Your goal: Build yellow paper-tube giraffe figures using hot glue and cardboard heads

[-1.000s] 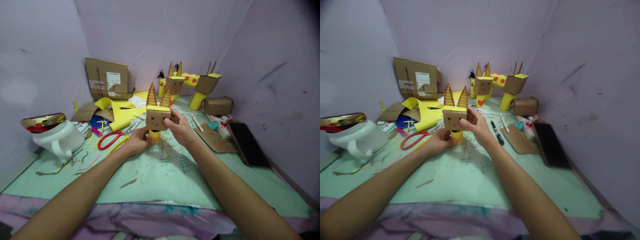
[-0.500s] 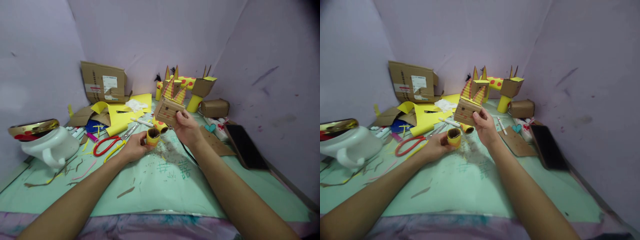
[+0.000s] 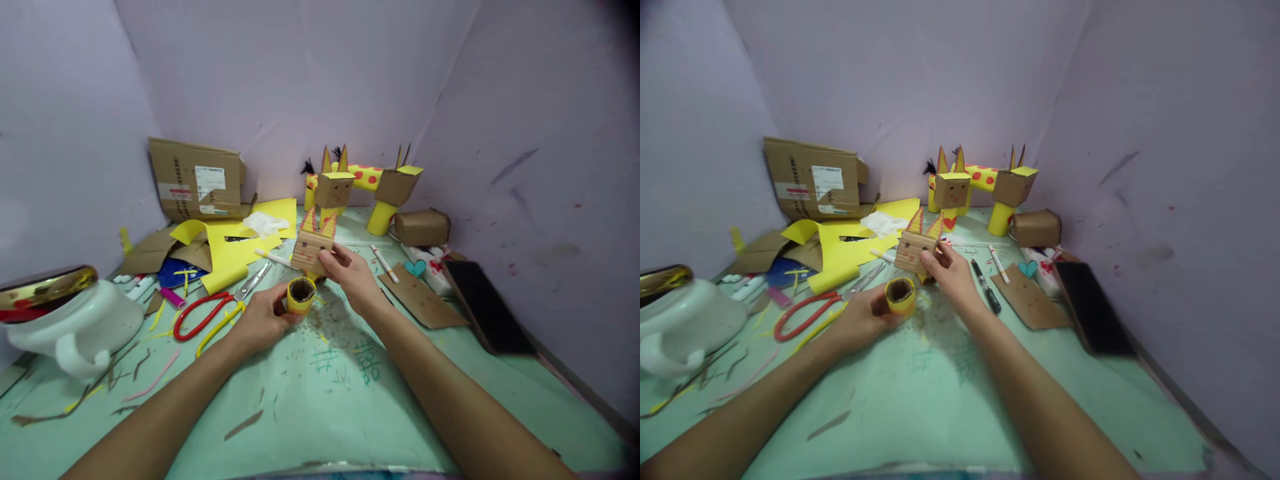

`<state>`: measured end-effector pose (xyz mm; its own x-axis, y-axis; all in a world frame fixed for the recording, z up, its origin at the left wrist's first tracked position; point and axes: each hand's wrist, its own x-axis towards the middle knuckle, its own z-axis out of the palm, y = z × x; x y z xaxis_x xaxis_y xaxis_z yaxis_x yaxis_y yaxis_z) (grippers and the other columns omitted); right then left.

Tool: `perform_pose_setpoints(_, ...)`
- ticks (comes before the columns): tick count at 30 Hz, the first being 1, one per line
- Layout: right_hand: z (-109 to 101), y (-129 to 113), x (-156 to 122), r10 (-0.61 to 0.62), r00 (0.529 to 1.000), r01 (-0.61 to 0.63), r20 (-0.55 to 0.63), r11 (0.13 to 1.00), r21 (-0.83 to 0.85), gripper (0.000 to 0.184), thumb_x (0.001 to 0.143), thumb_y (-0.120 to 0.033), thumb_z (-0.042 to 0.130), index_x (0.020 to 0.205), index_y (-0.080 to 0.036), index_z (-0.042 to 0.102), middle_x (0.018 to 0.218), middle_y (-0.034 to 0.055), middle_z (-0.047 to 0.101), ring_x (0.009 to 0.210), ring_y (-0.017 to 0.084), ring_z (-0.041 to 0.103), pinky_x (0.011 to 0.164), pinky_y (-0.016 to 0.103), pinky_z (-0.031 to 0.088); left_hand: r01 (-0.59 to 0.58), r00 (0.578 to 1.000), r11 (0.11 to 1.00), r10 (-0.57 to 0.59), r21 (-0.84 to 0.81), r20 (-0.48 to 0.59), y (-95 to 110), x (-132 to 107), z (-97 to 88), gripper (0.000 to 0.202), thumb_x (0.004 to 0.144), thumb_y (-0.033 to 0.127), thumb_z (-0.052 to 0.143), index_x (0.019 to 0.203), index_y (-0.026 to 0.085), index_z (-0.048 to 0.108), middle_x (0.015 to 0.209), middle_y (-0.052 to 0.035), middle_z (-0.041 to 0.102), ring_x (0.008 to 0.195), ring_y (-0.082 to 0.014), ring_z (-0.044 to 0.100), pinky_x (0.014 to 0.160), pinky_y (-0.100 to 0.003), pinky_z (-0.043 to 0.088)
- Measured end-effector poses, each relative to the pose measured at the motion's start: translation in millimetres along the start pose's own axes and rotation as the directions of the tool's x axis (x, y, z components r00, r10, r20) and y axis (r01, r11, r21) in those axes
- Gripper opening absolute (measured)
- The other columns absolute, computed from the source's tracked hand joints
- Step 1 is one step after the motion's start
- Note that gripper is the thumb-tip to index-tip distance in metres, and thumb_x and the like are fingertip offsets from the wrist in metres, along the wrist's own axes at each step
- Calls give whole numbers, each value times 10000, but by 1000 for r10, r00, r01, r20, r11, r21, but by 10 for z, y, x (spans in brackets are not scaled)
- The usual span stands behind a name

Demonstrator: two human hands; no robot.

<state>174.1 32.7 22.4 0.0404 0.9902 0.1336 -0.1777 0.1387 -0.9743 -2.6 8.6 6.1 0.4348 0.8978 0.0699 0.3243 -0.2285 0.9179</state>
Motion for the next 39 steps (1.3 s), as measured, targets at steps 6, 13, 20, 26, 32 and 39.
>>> perform_pose_setpoints(6, 243, -87, 85, 99, 992, -110, -77, 980, -167, 519, 749, -391, 614, 1184, -126, 511, 1031, 138, 660, 868, 231, 636, 639, 324, 536, 17, 1000, 999, -17, 32, 3, -22, 10, -10, 244, 647, 144, 604, 889, 175, 598, 834, -6, 620, 779, -166, 557, 697, -273, 452)
perform_pose_setpoints(13, -154, -391, 199, 138, 984, -174, -111, 872, -457, 342, 831, -413, 470, 994, -162, 636, 1013, 121, 671, 869, 234, 639, 597, 296, 517, 59, 998, 998, -59, 8, 19, 34, 9, -16, 304, 647, 171, 600, 951, 154, 596, 873, -27, 641, 800, -184, 579, 719, -294, 452)
perform_pose_setpoints(20, -1043, -561, 404, -12, 943, -333, -333, 33, -942, 263, 709, -332, 591, 821, -136, 724, 846, 161, 707, 842, 301, 648, 628, 311, 427, 60, 998, 998, -60, 28, 23, 50, 2, -25, 306, 661, 200, 599, 964, 158, 603, 897, -32, 657, 819, -193, 589, 729, -303, 446)
perform_pose_setpoints(26, -969, -424, 407, 27, 931, -365, -365, -29, -931, 232, 682, -309, 601, 787, -147, 729, 846, 171, 708, 813, 297, 657, 597, 307, 413, 64, 998, 997, -65, 30, 25, 68, 3, -26, 297, 659, 192, 590, 953, 153, 604, 870, -29, 645, 803, -190, 578, 712, -295, 441)
perform_pose_setpoints(32, -987, -513, 230, 60, 938, -341, -341, -9, -940, 186, 686, -315, 592, 703, -174, 712, 771, 133, 714, 760, 261, 652, 570, 282, 394, 78, 997, 996, -79, 46, 25, 51, 10, -26, 310, 670, 183, 588, 979, 170, 596, 900, -28, 645, 837, -192, 569, 746, -302, 435)
perform_pose_setpoints(39, -733, -384, 485, 173, 961, -251, -216, 216, -943, 345, 764, -463, 516, 673, -177, 687, 651, 65, 694, 597, 167, 629, 507, 228, 399, 76, 996, 996, -78, 43, 32, 28, 5, -23, 302, 674, 192, 597, 976, 168, 591, 898, -32, 645, 828, -196, 573, 727, -298, 441)
